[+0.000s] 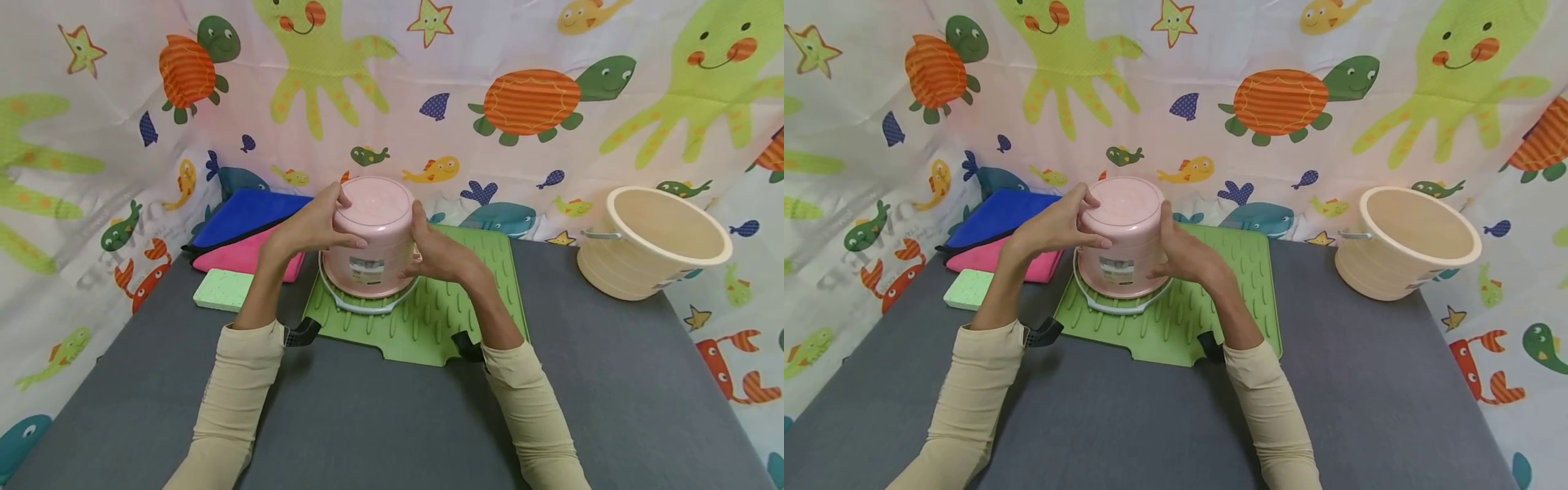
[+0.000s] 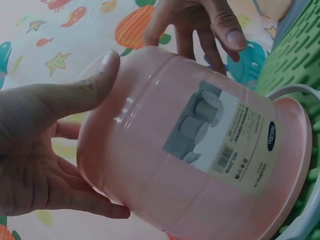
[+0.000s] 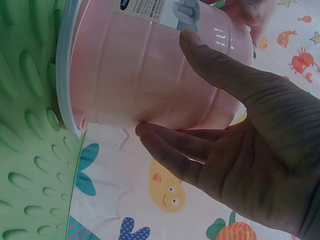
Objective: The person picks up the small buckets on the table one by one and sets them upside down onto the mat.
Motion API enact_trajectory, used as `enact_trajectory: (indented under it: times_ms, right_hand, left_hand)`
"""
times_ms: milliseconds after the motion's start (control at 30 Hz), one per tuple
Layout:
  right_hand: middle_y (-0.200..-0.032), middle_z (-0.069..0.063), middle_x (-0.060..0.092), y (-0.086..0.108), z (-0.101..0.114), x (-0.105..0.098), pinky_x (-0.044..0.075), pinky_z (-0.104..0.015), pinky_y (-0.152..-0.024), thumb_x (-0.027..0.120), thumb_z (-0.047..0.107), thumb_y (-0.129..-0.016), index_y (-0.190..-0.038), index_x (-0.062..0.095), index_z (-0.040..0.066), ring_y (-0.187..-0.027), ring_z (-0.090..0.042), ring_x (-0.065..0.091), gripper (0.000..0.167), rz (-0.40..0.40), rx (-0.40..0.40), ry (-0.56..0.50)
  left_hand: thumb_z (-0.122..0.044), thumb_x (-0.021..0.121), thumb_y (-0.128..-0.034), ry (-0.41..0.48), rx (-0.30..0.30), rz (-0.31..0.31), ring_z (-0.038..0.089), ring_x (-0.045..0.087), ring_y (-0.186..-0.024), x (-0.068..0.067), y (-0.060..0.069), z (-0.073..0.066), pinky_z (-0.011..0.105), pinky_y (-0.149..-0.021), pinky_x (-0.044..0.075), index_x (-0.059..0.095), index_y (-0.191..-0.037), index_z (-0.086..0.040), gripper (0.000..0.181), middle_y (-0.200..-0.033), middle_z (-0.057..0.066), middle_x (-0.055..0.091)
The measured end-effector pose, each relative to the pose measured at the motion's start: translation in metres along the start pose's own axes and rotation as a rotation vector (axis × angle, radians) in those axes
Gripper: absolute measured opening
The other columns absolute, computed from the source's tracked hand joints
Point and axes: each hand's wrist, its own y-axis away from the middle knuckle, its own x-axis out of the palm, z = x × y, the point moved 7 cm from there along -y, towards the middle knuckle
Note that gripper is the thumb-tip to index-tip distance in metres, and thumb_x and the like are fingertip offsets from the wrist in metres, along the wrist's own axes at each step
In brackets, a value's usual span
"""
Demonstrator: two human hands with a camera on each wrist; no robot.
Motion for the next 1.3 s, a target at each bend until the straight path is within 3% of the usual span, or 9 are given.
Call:
enact_trajectory:
  times_ms: [133,467,733,933,1167,1300]
  right_hand:
    - [-0.176,-0.02,0.002,0.001,0.0,-0.001,0.028,-0.054,-0.129,0.085,-0.002,-0.083,-0.157,-0.037,0.009,-0.162,-0.034,0.017,0.143,0.009,-0.018,-0.003]
    - [-0.176,-0.021,0.0,0.001,0.001,-0.008,0.024,-0.053,-0.131,0.088,0.006,-0.083,-0.161,-0.028,0.005,-0.164,-0.033,0.013,0.14,0.033,-0.007,0.025]
    - [-0.177,-0.013,-0.014,0.011,0.003,-0.016,0.02,-0.053,-0.132,0.088,0.015,-0.085,-0.163,-0.024,0.005,-0.166,-0.031,0.003,0.137,0.105,-0.012,0.058]
    - [-0.177,-0.01,-0.011,0.019,0.001,-0.022,0.03,-0.057,-0.128,0.087,0.018,-0.087,-0.165,-0.019,0.008,-0.165,-0.035,0.012,0.132,0.144,-0.001,0.077]
    - [-0.179,-0.008,-0.001,0.035,0.005,-0.033,0.017,-0.058,-0.132,0.085,0.025,-0.089,-0.169,-0.004,0.011,-0.166,-0.032,0.006,0.121,0.192,0.013,0.124]
    - [-0.178,-0.01,0.005,0.048,0.003,-0.04,0.021,-0.059,-0.131,0.084,0.029,-0.091,-0.169,0.003,0.012,-0.165,-0.034,0.009,0.114,0.206,0.075,0.133]
  left_hand:
    - [-0.031,0.087,-0.0868,-0.027,0.008,-0.001,0.039,0.049,-0.13,0.003,-0.002,-0.005,0.053,-0.109,0.044,0.037,-0.133,0.006,0.077,-0.147,0.028,0.042]
    - [-0.032,0.084,-0.0904,-0.042,-0.006,0.016,0.038,0.048,-0.126,0.003,-0.002,-0.002,0.051,-0.107,0.043,0.033,-0.135,0.005,0.077,-0.145,0.028,0.039]
    - [-0.032,0.085,-0.0897,-0.049,-0.001,0.017,0.039,0.047,-0.132,0.004,0.001,-0.004,0.054,-0.112,0.042,0.034,-0.134,0.005,0.077,-0.146,0.028,0.038]
    - [-0.033,0.082,-0.092,-0.074,0.015,0.022,0.038,0.05,-0.127,0.006,0.0,-0.007,0.051,-0.108,0.044,0.033,-0.132,0.005,0.074,-0.143,0.028,0.039]
    - [-0.045,0.069,-0.0998,-0.057,-0.036,0.009,0.035,0.049,-0.12,0.005,0.0,-0.008,0.048,-0.101,0.044,0.033,-0.135,0.005,0.071,-0.137,0.024,0.039]
    - [-0.046,0.071,-0.0983,-0.049,-0.048,0.016,0.034,0.048,-0.12,0.007,0.0,-0.006,0.046,-0.098,0.043,0.033,-0.134,0.005,0.073,-0.136,0.024,0.038]
